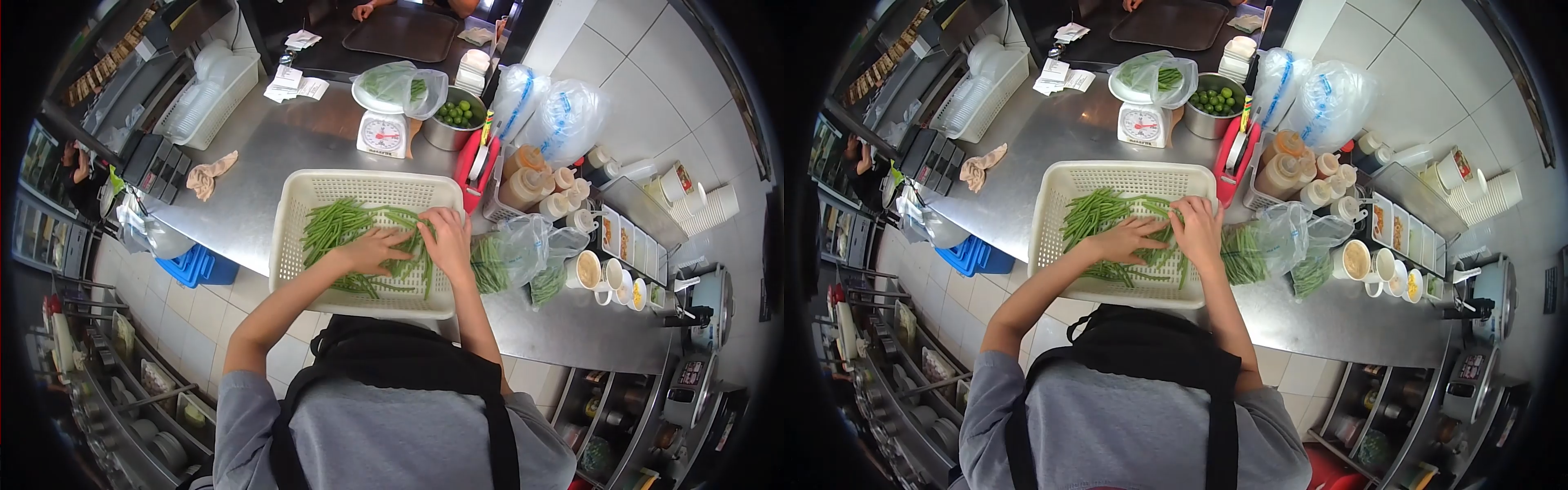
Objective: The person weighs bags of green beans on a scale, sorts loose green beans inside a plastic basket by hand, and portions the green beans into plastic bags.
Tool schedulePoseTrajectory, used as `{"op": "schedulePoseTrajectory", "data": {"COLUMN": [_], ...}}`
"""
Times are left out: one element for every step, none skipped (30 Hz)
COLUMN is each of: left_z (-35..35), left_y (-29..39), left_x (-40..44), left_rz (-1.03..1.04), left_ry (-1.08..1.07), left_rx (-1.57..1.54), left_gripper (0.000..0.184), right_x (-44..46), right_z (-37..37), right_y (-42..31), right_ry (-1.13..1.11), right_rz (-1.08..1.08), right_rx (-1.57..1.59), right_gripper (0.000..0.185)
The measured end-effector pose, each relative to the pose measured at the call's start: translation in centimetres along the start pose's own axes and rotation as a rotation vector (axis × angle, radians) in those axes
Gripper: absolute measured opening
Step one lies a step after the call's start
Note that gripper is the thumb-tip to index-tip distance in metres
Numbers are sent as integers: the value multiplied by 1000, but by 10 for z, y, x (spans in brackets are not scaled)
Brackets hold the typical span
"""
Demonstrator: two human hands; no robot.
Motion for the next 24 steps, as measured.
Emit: {"op": "schedulePoseTrajectory", "data": {"left_z": [-2,-4,-4,-4,-5,-10,-9,-10,-11,-24,-35,-47,-53,-58,-55,-51,-47,-39,-30,-21,-22,-19,-15,-11], "left_y": [1,1,-1,-8,-17,-21,-33,-47,-59,-60,-59,-58,-53,-46,-42,-37,-32,-35,-37,-41,-43,-45,-47,-47], "left_x": [-9,-22,-34,-47,-60,-66,-70,-76,-81,-74,-62,-50,-34,-19,-3,13,23,32,40,45,46,44,40,34], "left_rz": [-7,-16,-25,-59,-92,-126,-224,-322,-420,-380,-340,-301,-213,-123,-59,6,72,27,-19,-65,-98,-127,-155,-184], "left_ry": [-29,-60,-90,-65,-39,-14,-63,-112,-158,-47,68,185,298,412,467,522,577,521,464,404,381,338,293,247], "left_rx": [-9,-18,-27,-62,-97,-133,-112,-93,-76,-34,10,56,59,64,109,153,198,210,223,236,214,164,114,63], "left_gripper": [61,57,52,46,41,35,31,27,24,23,22,21,21,22,25,29,33,35,37,39,36,33,31,29], "right_x": [0,0,0,0,0,0,0,0,-1,0,0,0,0,0,0,0,0,0,1,1,1,1,1,1], "right_z": [0,1,1,1,1,1,1,2,2,2,2,2,2,2,2,1,1,1,1,1,0,1,2,3], "right_y": [0,0,0,0,0,1,1,1,1,0,-1,-1,0,0,0,0,0,1,2,2,1,2,2,3], "right_ry": [-5,-12,-10,-9,-8,-9,-10,-13,-16,-18,-20,-19,-18,-16,-9,-3,4,-1,-4,-8,-7,-9,-12,-17], "right_rz": [3,6,5,4,4,7,9,11,11,8,2,7,10,13,10,9,8,9,10,11,16,19,24,30], "right_rx": [5,11,12,12,12,9,5,1,-2,-7,-14,-3,5,13,15,16,16,19,24,31,39,37,36,36], "right_gripper": [15,14,14,14,14,14,14,14,14,14,14,14,14,14,14,14,14,14,14,14,14,14,14,14]}}
Point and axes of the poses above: each hand's wrist, its own x-axis towards the middle knuckle, its own z-axis out of the palm, y = z × x, the point moved 10 cm from there along x, towards the middle knuckle, and after that the axes turned 10 degrees about z, right-handed, at the moved point
